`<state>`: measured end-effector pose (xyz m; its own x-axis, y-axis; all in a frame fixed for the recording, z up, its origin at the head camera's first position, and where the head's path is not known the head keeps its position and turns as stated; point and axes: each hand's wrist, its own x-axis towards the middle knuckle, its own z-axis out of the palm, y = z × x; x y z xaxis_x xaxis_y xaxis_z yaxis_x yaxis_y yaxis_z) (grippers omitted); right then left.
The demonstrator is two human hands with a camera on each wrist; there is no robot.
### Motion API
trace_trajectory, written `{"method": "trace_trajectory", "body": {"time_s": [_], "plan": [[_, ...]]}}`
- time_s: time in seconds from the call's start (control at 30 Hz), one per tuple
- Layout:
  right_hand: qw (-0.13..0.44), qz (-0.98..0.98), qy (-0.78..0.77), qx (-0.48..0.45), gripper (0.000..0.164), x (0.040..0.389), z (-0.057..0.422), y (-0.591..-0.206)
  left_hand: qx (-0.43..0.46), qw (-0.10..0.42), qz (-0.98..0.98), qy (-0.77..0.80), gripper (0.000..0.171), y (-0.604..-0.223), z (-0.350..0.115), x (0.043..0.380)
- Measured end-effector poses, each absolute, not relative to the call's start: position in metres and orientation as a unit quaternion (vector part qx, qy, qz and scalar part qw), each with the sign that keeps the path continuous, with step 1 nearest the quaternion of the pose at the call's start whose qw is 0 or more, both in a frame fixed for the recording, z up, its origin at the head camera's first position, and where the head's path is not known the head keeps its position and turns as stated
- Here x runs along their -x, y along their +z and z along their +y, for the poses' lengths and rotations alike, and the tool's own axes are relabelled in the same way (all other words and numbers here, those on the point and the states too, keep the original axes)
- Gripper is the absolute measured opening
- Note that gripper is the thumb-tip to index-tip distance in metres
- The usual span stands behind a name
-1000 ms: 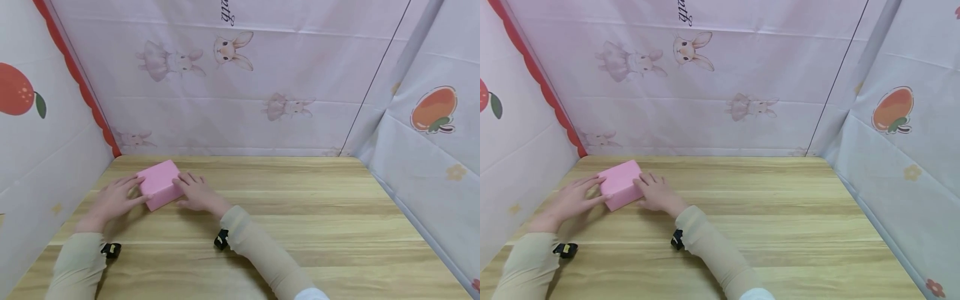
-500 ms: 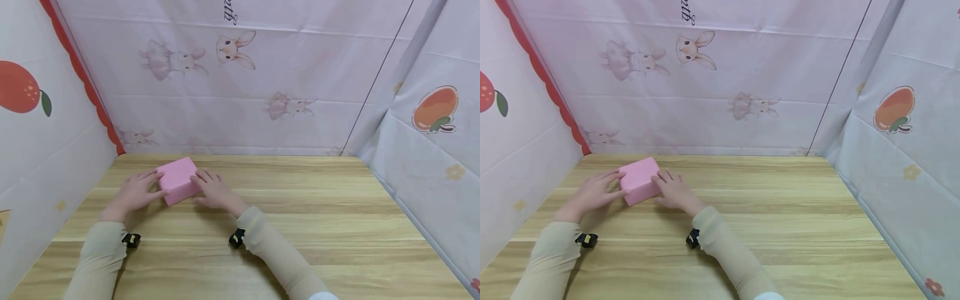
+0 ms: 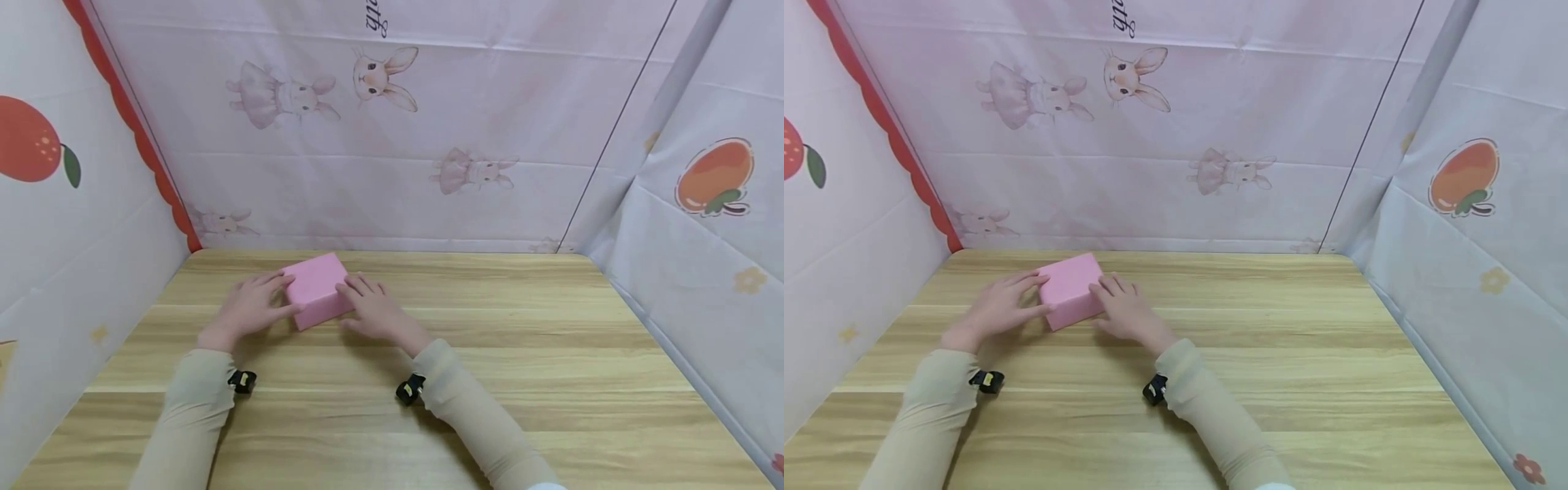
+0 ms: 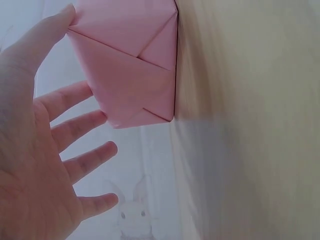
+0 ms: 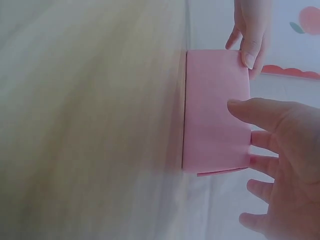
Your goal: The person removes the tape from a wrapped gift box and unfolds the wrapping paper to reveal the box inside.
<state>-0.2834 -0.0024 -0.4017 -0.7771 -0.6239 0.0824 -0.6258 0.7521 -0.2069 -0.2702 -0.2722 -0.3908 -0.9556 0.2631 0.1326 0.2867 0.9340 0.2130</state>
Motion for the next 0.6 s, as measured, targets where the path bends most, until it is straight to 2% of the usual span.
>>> {"method": "trace_trajectory", "body": {"time_s": [0.6], "plan": [[0.018,-0.941,0.132,-0.312,0.068,0.276,0.039,-0.393,0.157,0.042,-0.976,-0.143,0.084,-0.393,-0.227,0.286]]}}
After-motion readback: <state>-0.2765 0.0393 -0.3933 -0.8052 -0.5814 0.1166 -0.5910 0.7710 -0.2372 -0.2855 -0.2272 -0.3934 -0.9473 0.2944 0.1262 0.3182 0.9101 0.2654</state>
